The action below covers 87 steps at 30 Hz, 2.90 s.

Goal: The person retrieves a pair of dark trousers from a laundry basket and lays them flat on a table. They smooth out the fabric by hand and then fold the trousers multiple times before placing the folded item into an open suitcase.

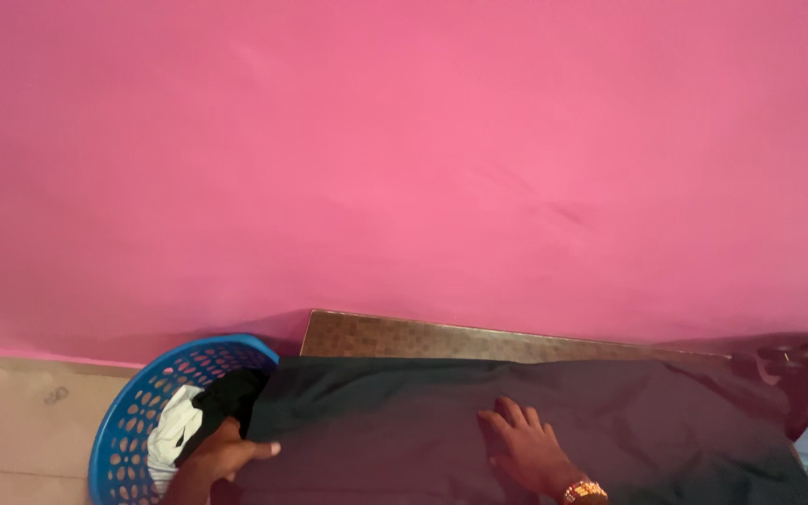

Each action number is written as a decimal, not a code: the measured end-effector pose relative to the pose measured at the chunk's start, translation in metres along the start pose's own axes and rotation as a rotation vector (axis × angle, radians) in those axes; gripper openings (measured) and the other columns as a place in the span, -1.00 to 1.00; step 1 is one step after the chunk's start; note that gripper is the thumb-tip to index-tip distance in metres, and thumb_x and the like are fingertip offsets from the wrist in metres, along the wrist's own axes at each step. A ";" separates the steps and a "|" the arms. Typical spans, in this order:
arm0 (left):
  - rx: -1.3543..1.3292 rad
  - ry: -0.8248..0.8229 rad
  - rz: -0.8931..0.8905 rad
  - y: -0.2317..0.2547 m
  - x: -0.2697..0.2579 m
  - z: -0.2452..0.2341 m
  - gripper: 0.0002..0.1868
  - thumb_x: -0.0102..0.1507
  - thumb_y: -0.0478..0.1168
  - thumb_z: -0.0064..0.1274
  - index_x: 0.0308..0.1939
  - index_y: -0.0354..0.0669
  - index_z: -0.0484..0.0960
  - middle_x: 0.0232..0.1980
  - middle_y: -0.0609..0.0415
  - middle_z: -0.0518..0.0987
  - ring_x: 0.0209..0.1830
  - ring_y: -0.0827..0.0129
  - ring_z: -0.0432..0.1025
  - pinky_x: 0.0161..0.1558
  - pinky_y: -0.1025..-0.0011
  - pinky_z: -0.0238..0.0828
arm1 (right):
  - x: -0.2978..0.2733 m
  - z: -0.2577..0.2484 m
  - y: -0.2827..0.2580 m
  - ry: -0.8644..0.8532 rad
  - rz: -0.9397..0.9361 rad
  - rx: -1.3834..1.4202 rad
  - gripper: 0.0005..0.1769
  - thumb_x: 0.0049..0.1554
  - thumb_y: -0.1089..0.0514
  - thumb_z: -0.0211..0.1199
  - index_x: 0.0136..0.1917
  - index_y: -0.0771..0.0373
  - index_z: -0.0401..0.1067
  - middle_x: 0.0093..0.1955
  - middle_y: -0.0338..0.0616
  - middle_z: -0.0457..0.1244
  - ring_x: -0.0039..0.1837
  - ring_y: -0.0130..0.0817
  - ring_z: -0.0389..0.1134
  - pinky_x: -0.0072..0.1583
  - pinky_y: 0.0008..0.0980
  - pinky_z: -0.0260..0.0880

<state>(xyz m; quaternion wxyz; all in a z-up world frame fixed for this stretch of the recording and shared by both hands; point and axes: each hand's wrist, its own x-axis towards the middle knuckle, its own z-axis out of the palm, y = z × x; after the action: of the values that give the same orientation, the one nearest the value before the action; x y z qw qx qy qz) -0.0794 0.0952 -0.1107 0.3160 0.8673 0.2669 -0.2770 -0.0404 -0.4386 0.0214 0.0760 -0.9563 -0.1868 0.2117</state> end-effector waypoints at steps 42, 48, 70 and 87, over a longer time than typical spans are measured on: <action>0.369 0.598 -0.066 0.135 -0.058 0.012 -0.42 0.30 0.24 -0.02 0.10 -0.16 0.48 0.07 -0.12 0.64 0.12 -0.01 0.55 0.10 0.00 0.48 | 0.054 0.028 0.034 0.412 -0.344 0.078 -0.67 0.14 -0.05 0.29 -0.01 0.24 0.44 0.02 0.05 0.25 0.12 0.06 0.28 0.14 -0.03 0.32; 0.350 0.492 -0.223 0.103 -0.070 0.015 -0.29 0.35 0.36 -0.16 0.19 -0.19 0.49 0.08 -0.19 0.66 0.16 -0.07 0.55 0.16 -0.05 0.41 | 0.027 0.016 0.062 0.627 0.036 0.081 -0.73 0.17 0.00 0.24 0.02 0.23 0.46 0.04 0.02 0.28 0.14 0.02 0.32 0.17 -0.08 0.35; 0.413 0.970 0.350 -0.034 -0.057 0.082 -0.26 0.12 0.13 0.19 0.33 -0.07 0.52 -0.01 -0.10 0.46 -0.16 0.11 0.55 -0.10 0.18 0.55 | -0.107 0.100 0.251 0.078 0.673 0.050 -0.04 0.16 -0.56 -0.14 0.66 -0.42 -0.43 0.75 -0.24 -0.62 0.73 -0.07 -0.59 0.44 0.59 -0.30; 0.442 0.680 0.736 0.225 -0.106 0.073 -0.65 0.27 -0.08 0.04 0.13 0.02 0.60 0.14 0.06 0.51 0.25 0.18 0.34 0.21 0.06 0.20 | -0.051 0.029 0.062 0.401 0.333 0.027 -0.80 0.26 0.04 0.14 0.13 0.03 0.46 0.17 -0.28 0.31 0.30 -0.26 0.31 0.31 -0.17 0.32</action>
<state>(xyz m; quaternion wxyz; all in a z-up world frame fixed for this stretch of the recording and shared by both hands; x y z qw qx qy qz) -0.0331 -0.1347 0.0010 0.0984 0.9898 -0.0316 0.0985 -0.0759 -0.5133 0.0008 0.0885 -0.9956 -0.0053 0.0298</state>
